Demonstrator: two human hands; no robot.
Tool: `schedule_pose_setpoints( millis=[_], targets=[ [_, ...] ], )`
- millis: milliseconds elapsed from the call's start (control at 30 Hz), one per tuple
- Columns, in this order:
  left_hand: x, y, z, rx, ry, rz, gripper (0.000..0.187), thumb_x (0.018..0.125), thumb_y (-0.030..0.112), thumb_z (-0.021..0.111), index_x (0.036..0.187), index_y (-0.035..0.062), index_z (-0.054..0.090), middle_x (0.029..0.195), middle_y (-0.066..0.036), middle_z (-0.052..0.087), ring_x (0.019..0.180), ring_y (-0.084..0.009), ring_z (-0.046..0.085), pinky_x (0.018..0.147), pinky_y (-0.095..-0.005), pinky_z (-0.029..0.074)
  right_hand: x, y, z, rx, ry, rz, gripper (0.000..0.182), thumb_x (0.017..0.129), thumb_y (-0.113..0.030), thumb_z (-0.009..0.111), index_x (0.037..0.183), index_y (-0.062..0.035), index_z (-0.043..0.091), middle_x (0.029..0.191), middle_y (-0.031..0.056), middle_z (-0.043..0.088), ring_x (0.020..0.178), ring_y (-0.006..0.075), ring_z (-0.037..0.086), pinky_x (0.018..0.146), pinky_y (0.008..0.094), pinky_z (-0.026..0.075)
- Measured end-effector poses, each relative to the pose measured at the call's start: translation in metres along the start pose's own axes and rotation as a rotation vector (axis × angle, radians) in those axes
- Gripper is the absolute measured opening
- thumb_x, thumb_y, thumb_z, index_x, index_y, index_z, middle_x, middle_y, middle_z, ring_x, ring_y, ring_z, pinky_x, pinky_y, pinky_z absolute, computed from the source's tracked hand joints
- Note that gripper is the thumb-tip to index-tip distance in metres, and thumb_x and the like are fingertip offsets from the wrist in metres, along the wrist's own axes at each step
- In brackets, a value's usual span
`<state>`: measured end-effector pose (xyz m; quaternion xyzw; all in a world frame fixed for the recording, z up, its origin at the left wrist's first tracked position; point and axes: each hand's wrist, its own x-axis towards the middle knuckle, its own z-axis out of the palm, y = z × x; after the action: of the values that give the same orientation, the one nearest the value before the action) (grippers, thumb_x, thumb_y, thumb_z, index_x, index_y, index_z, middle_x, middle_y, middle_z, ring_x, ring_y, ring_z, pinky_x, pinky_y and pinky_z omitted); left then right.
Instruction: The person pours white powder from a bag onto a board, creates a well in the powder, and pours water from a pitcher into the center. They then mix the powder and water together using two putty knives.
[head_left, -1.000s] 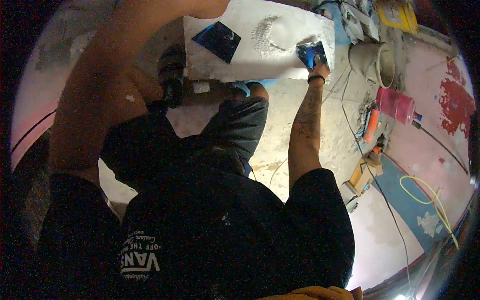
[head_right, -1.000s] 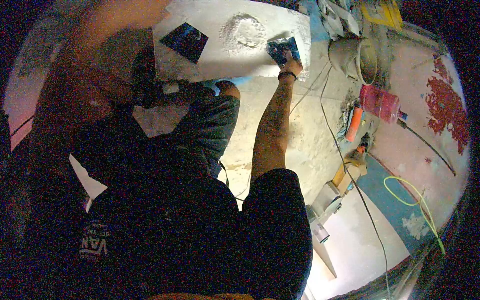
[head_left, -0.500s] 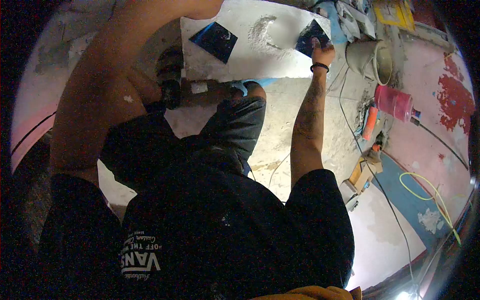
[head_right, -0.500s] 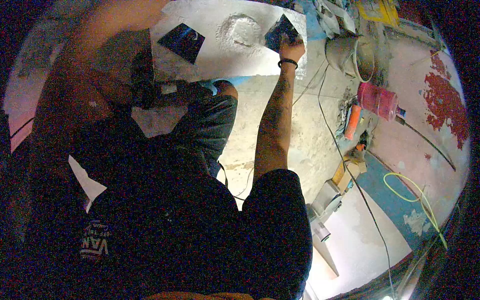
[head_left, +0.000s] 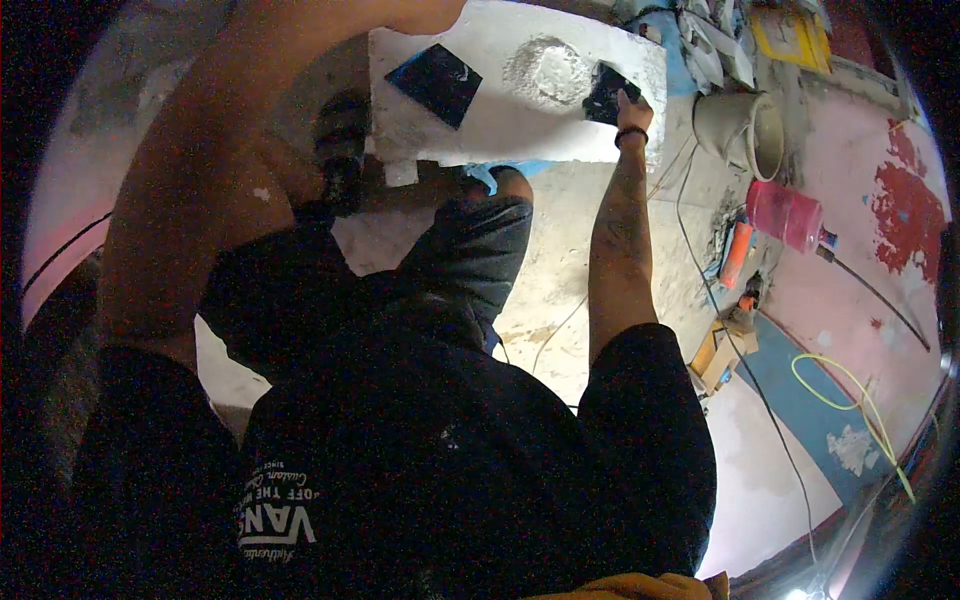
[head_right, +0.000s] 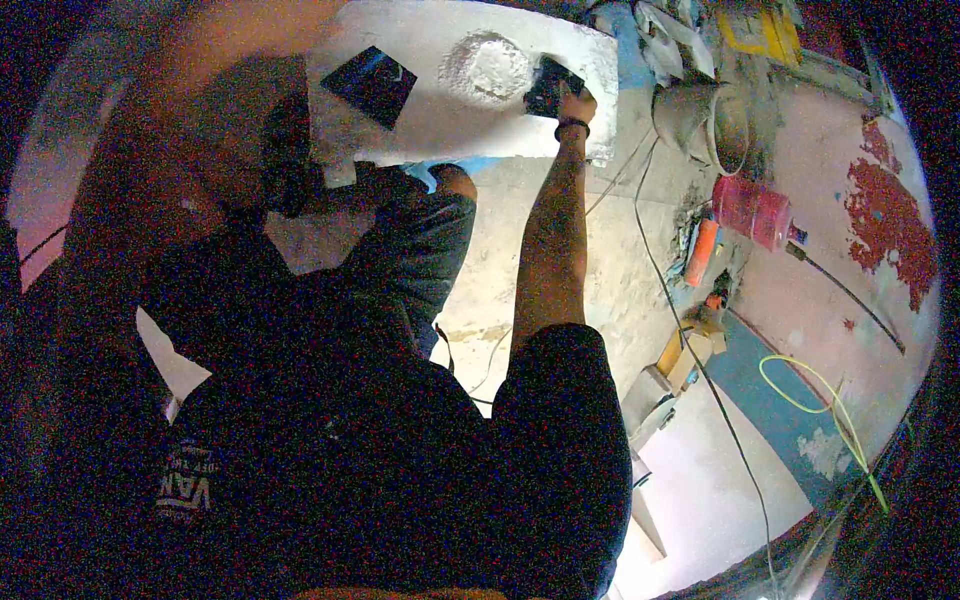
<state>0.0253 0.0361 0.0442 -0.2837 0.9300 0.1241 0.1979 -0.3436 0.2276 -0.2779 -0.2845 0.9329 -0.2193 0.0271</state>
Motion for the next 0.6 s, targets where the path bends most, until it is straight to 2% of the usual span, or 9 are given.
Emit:
schedule_pose_setpoints(
  millis=[67, 133, 267, 333, 367, 467, 500, 600],
  targets=[
    [0.000, 0.000, 0.000, 0.004, 0.029, -0.005, 0.028, 0.079, 0.008, 0.046, 0.106, 0.0049, 0.054, 0.101, -0.015, 0.057, 0.092, -0.0262, 0.056, 0.076, -0.0364, 0.046, 0.003, -0.009, 0.007, 0.197, 0.018, 0.027, 0.039, 0.068, -0.031, 0.066, 0.083, 0.0038, 0.060, 0.079, 0.0225, 0.060, 0.075, 0.0328, 0.059, 0.065, 0.0354, 0.045],
    [0.000, 0.000, 0.000, 0.003, 0.041, -0.003, 0.028, 0.079, 0.009, 0.046, 0.106, 0.0055, 0.054, 0.102, -0.015, 0.057, 0.093, -0.0260, 0.056, 0.077, -0.0364, 0.046, 0.006, -0.034, -0.003, 0.002, -0.037, -0.205, 0.038, 0.068, -0.031, 0.066, 0.086, 0.0023, 0.060, 0.083, 0.0218, 0.060, 0.080, 0.0341, 0.059, 0.068, 0.0359, 0.045],
    [0.000, -0.001, -0.008, -0.039, -0.049, 0.005, 0.028, 0.079, 0.009, 0.046, 0.105, 0.0052, 0.054, 0.102, -0.015, 0.057, 0.093, -0.0264, 0.056, 0.077, -0.0365, 0.045, 0.005, -0.061, -0.007, -0.030, -0.071, -0.288, 0.037, 0.069, -0.029, 0.065, 0.093, -0.0005, 0.059, 0.087, 0.0210, 0.060, 0.082, 0.0354, 0.058, 0.070, 0.0380, 0.046],
    [0.000, -0.001, -0.009, -0.054, -0.076, 0.005, 0.027, 0.079, 0.009, 0.046, 0.105, 0.0050, 0.055, 0.102, -0.015, 0.057, 0.093, -0.0265, 0.056, 0.078, -0.0366, 0.045, -0.007, -0.083, -0.024, -0.158, -0.081, -0.420, 0.037, 0.072, -0.028, 0.062, 0.099, -0.0033, 0.057, 0.088, 0.0205, 0.059, 0.082, 0.0363, 0.057, 0.071, 0.0397, 0.046],
    [0.000, -0.001, -0.010, -0.059, -0.085, 0.010, 0.027, 0.079, 0.009, 0.046, 0.105, 0.0048, 0.055, 0.102, -0.015, 0.057, 0.093, -0.0264, 0.056, 0.078, -0.0365, 0.045, -0.016, -0.097, -0.036, -0.214, -0.122, -0.415, 0.032, 0.074, -0.023, 0.057, 0.100, -0.0044, 0.056, 0.087, 0.0204, 0.059, 0.080, 0.0361, 0.057, 0.069, 0.0399, 0.047],
    [0.001, -0.001, -0.006, -0.063, -0.077, 0.001, 0.027, 0.080, 0.008, 0.045, 0.105, 0.0045, 0.055, 0.103, -0.015, 0.056, 0.094, -0.0263, 0.056, 0.078, -0.0365, 0.045, -0.030, -0.109, -0.054, -0.313, -0.198, -0.456, 0.029, 0.073, -0.018, 0.054, 0.098, -0.0045, 0.056, 0.085, 0.0204, 0.059, 0.077, 0.0358, 0.057, 0.068, 0.0403, 0.047],
    [0.001, -0.001, -0.005, -0.058, -0.060, -0.012, 0.027, 0.080, 0.007, 0.044, 0.105, 0.0043, 0.054, 0.103, -0.015, 0.056, 0.094, -0.0263, 0.056, 0.078, -0.0365, 0.045, -0.031, -0.102, -0.054, -0.356, -0.183, -0.540, 0.023, 0.071, -0.014, 0.052, 0.091, -0.0055, 0.057, 0.081, 0.0191, 0.059, 0.074, 0.0361, 0.057, 0.066, 0.0417, 0.047],
    [-0.003, 0.000, -0.009, -0.072, -0.083, -0.032, 0.028, 0.080, 0.006, 0.043, 0.106, 0.0037, 0.054, 0.103, -0.015, 0.056, 0.094, -0.0263, 0.056, 0.079, -0.0366, 0.045, -0.031, -0.077, -0.042, -0.514, -0.198, -0.556, 0.021, 0.073, -0.018, 0.052, 0.091, -0.0096, 0.058, 0.086, 0.0147, 0.059, 0.081, 0.0326, 0.056, 0.071, 0.0407, 0.046]
  ],
)
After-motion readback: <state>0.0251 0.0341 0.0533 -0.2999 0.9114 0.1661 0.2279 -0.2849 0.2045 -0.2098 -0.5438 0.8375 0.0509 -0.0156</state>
